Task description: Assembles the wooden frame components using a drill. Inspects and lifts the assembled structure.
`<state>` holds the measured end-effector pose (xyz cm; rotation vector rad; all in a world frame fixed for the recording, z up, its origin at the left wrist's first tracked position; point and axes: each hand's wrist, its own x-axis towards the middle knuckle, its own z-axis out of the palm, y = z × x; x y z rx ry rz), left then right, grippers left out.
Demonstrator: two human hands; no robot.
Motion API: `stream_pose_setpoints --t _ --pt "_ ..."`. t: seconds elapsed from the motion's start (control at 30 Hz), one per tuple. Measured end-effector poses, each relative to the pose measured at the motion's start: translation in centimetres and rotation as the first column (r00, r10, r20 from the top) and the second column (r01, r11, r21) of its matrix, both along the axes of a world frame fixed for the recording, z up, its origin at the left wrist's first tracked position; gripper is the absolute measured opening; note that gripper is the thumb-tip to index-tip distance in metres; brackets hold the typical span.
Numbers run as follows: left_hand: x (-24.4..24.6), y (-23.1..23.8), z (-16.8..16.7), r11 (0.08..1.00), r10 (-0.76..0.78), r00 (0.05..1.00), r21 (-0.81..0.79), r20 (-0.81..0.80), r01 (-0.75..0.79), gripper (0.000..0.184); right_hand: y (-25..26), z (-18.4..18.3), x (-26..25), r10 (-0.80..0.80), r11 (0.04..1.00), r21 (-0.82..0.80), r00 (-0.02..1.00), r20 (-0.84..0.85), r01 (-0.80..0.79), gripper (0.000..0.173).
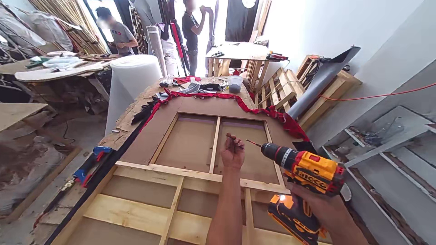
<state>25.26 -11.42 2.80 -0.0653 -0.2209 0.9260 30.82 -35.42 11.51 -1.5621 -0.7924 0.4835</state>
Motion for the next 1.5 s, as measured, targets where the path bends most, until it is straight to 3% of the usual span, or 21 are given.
stream_pose_setpoints --t 0.1,0.6,0.9,1.03,1.1,1.17,1.27,1.37,1.5 --pt "-0.6 -0.2 0.8 0.998 -0.027 0.990 0.045 -0.142 0.033 0.018 0.7 -0.3 -0.4 -0.011 1.000 -0.003 0.997 0.074 0.011 0.026" --pt "-1.6 -1.5 1.3 0.994 -0.112 0.962 -0.014 -0.248 0.112 0.023 2.5 -1.3 -1.6 0.008 1.000 -0.003 0.996 0.094 -0.007 0.022" --pt "-1.5 -1.0 0.2 0.994 -0.060 0.951 0.071 -0.303 0.085 0.023 2.7 -1.6 -1.7 -0.012 0.998 -0.065 0.996 0.094 0.019 0.021" --pt "-1.2 -0.6 0.0 0.985 -0.041 0.936 0.146 -0.350 0.097 0.024 3.0 -1.4 -1.5 0.017 0.994 -0.114 0.978 0.210 0.008 0.021" --pt "-0.4 -0.6 -0.1 0.994 -0.071 0.944 0.057 -0.323 0.094 0.027 4.2 -1.0 -0.8 0.060 0.983 -0.186 0.940 0.337 0.004 0.029" --pt "0.5 -0.2 -1.0 0.996 -0.082 0.960 -0.065 -0.267 0.067 0.027 6.5 -0.2 0.2 0.136 0.944 -0.327 0.872 0.470 0.030 0.039" --pt "1.9 1.5 -4.1 0.973 -0.068 0.974 -0.230 -0.218 0.016 0.024 11.6 0.9 1.7 0.334 0.785 -0.598 0.700 0.632 0.165 0.042" --pt "3.2 3.3 -7.5 0.920 -0.055 0.986 -0.392 -0.158 -0.012 0.023 16.4 0.1 2.2 0.527 0.633 -0.740 0.573 0.628 0.229 0.031" --pt "3.6 5.3 -9.4 0.858 -0.025 0.985 -0.510 -0.173 -0.068 0.025 20.5 -1.7 2.0 0.618 0.565 -0.803 0.547 0.565 0.190 0.019"
